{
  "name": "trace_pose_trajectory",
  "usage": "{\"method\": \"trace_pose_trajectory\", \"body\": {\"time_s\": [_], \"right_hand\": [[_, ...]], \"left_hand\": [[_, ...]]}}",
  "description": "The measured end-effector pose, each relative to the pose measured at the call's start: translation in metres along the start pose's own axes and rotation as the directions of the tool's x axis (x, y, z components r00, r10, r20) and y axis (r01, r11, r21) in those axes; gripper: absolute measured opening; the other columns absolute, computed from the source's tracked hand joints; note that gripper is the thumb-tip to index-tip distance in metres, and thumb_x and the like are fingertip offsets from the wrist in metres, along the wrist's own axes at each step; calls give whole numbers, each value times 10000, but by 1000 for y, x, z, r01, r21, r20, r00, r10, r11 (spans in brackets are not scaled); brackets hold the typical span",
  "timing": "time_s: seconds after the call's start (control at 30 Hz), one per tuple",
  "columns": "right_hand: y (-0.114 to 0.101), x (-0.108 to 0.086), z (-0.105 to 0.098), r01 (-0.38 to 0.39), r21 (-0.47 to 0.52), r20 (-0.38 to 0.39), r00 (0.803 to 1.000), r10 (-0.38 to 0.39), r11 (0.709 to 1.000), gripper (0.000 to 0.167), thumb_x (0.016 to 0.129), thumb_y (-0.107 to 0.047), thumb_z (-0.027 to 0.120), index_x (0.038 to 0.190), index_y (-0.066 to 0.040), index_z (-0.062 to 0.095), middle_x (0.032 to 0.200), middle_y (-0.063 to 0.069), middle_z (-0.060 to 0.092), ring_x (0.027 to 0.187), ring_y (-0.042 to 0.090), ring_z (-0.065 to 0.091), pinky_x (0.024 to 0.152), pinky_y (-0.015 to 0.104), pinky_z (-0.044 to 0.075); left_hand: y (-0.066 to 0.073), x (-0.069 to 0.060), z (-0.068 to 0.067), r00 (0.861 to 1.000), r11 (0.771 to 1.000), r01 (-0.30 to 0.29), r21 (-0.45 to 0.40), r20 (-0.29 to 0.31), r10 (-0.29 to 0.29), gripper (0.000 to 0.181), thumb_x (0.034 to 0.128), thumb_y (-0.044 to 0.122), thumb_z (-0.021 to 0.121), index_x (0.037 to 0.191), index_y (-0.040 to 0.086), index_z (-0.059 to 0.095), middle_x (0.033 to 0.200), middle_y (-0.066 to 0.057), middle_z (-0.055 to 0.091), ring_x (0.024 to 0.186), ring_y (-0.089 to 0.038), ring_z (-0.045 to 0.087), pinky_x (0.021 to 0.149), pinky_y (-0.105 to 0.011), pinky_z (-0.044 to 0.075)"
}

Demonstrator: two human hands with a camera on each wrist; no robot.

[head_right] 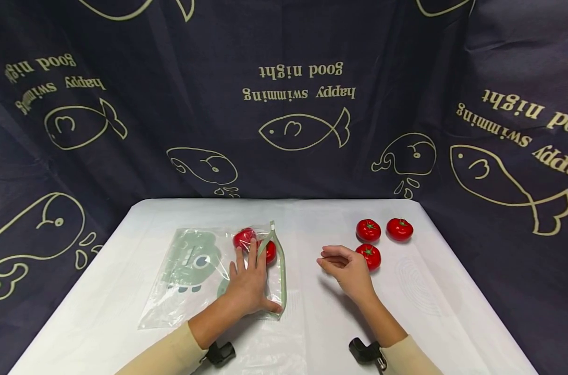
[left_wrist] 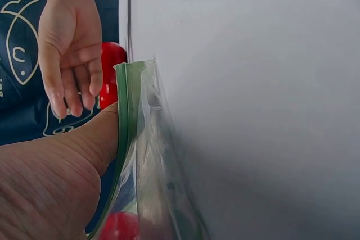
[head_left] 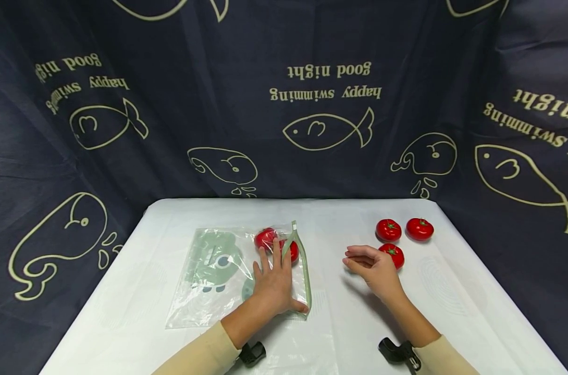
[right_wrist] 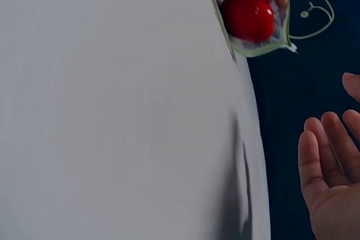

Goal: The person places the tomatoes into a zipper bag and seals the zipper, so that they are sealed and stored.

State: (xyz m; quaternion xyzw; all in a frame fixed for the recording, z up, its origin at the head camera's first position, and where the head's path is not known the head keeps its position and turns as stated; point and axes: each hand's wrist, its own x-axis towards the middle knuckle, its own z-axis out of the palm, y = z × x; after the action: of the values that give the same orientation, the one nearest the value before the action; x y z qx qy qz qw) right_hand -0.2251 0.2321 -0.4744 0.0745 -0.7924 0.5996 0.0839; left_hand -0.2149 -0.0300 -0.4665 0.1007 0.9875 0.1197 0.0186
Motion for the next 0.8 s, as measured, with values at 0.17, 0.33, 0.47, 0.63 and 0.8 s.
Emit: {"method": "trace_pose_trajectory", "body": {"time_s": [0.17,0.33,0.47,0.63,0.8], "right_hand": [[-1,-5,-11,13,-29,-38,999,-15,999,357,890,-149,811,1182,32,712,1142,293,722,899,21,744,821,155,576],[-1,-11,-21,42,-56,-86,995,-47,998,345,885,-139,815,1169,32,718,1068,132,778,888,10,739,818,138,568],[-3,-14,-27,62,-65,-125,990,-70,996,331,881,-111,814,1160,41,721,1058,123,779,878,-3,735,810,133,567],[-4,-17,-36,73,-56,-179,980,-82,996,301,870,-77,818,1136,36,733,1044,68,778,875,-6,731,798,133,569],[-5,-18,-45,71,-56,-225,971,-82,996,288,861,-53,819,1116,48,732,990,-10,785,848,-1,732,770,137,573]], "left_hand": [[0,-1,-1,1000,1000,-4,7,-3,4,1544,427,633,985,1629,114,166,1727,-187,1,1543,-568,64,1174,-724,250],[0,-2,-2,1000,1000,-3,10,0,3,1536,431,632,984,1625,106,174,1727,-188,10,1545,-564,66,1175,-723,251],[0,-2,-3,1000,1000,-2,9,2,2,1522,438,631,984,1621,99,186,1727,-187,13,1546,-560,68,1176,-722,251],[1,-3,-4,1000,1000,0,9,-2,0,1518,438,624,987,1617,94,191,1726,-190,20,1545,-561,74,1173,-723,257],[1,-3,-3,1000,1000,0,4,-5,0,1528,435,619,991,1620,93,183,1726,-191,24,1544,-562,75,1171,-723,259]]}}
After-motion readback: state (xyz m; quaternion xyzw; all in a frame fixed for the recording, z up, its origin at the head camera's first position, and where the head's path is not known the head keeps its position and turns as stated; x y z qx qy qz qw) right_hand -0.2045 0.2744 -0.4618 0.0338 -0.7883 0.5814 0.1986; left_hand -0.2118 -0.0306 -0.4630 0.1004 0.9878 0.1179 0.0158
